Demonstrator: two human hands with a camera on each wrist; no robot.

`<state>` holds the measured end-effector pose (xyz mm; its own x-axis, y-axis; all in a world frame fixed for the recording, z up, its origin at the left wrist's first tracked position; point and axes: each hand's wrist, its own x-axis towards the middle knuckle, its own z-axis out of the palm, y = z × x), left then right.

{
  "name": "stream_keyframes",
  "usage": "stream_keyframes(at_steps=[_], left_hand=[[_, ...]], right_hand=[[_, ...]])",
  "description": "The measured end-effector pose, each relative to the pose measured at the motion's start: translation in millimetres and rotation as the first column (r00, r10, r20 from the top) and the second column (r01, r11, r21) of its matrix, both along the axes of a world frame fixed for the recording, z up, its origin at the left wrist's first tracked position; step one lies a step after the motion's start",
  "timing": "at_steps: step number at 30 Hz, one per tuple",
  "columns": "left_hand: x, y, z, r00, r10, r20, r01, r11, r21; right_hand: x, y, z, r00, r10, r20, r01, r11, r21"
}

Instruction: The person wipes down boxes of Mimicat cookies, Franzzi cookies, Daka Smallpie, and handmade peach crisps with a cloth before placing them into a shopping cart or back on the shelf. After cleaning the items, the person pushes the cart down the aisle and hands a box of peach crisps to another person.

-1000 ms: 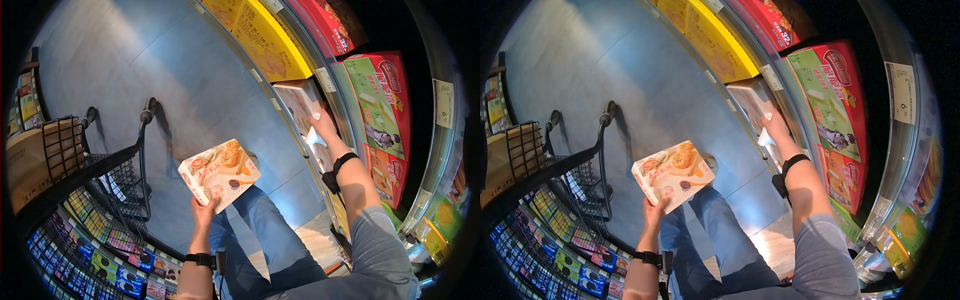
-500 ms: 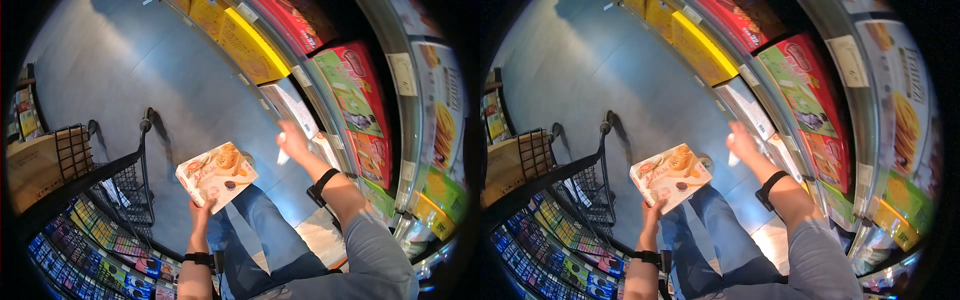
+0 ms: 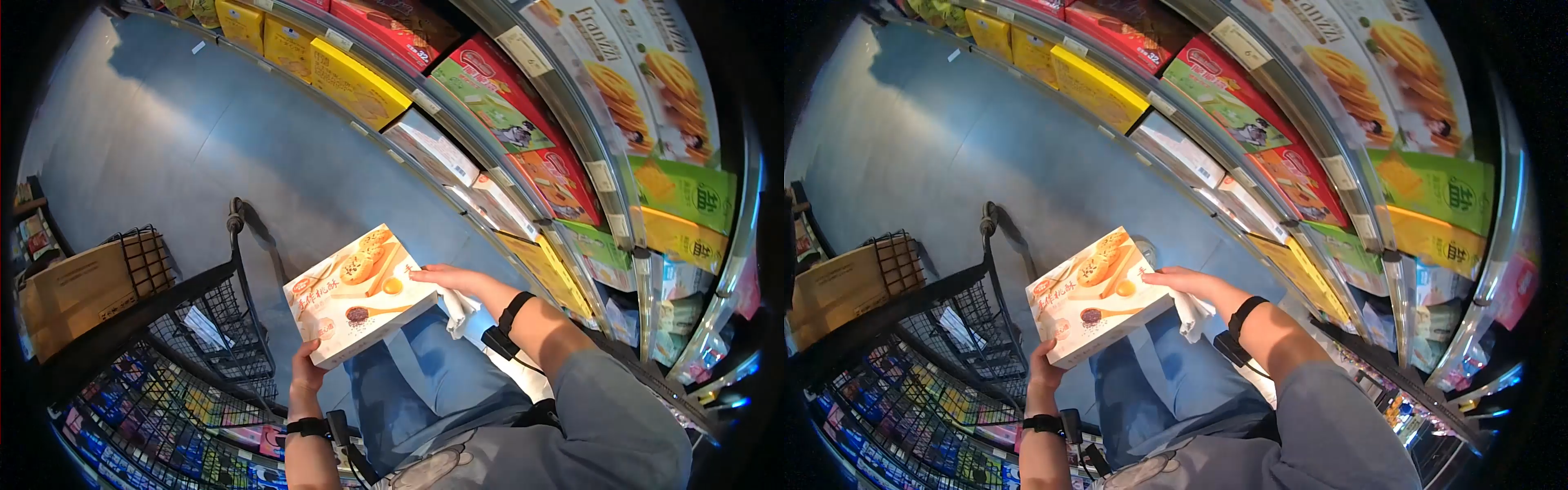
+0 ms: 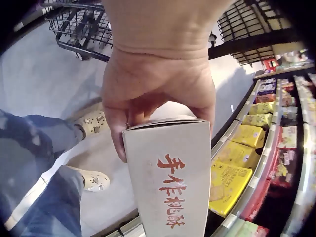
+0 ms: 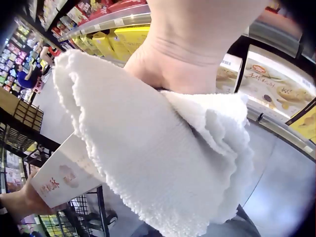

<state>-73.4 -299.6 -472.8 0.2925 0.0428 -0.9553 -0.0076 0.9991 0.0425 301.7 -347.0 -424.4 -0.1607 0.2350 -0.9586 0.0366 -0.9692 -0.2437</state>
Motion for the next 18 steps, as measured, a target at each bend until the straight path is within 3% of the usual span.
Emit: stream_keyframes(at_steps=[5, 6, 8, 10, 18], left_hand=[[-23.5, 3.6, 23.8, 0.999, -0.006, 0.043, 0.007, 1.0, -0.007], [-26.6, 4.4, 30.6, 1.0, -0.009, 0.011, 0.009, 1.0, -0.003], [-33.6, 4.6, 37.7, 0.999, -0.02, 0.042, 0.019, 1.0, 0.024], [-40.9, 6.1, 47.1, 0.997, -0.034, 0.071, 0.03, 0.998, 0.051], [-42.4, 20.7, 85.8, 0.992, -0.124, -0.035, 0.127, 0.987, 0.1]], right_hand=[[-26.4, -4.0, 4.7, 0.951, -0.205, -0.234, 0.202, 0.979, -0.036], [-32.0, -3.0, 11.5, 0.95, -0.204, -0.235, 0.203, 0.979, -0.031], [-42.6, 2.1, 27.9, 0.982, -0.183, -0.052, 0.182, 0.983, -0.034], [-49.2, -7.5, 14.0, 0.974, -0.204, -0.097, 0.203, 0.979, -0.019], [-57.3, 0.7, 36.7, 0.947, -0.278, -0.161, 0.276, 0.961, -0.035]])
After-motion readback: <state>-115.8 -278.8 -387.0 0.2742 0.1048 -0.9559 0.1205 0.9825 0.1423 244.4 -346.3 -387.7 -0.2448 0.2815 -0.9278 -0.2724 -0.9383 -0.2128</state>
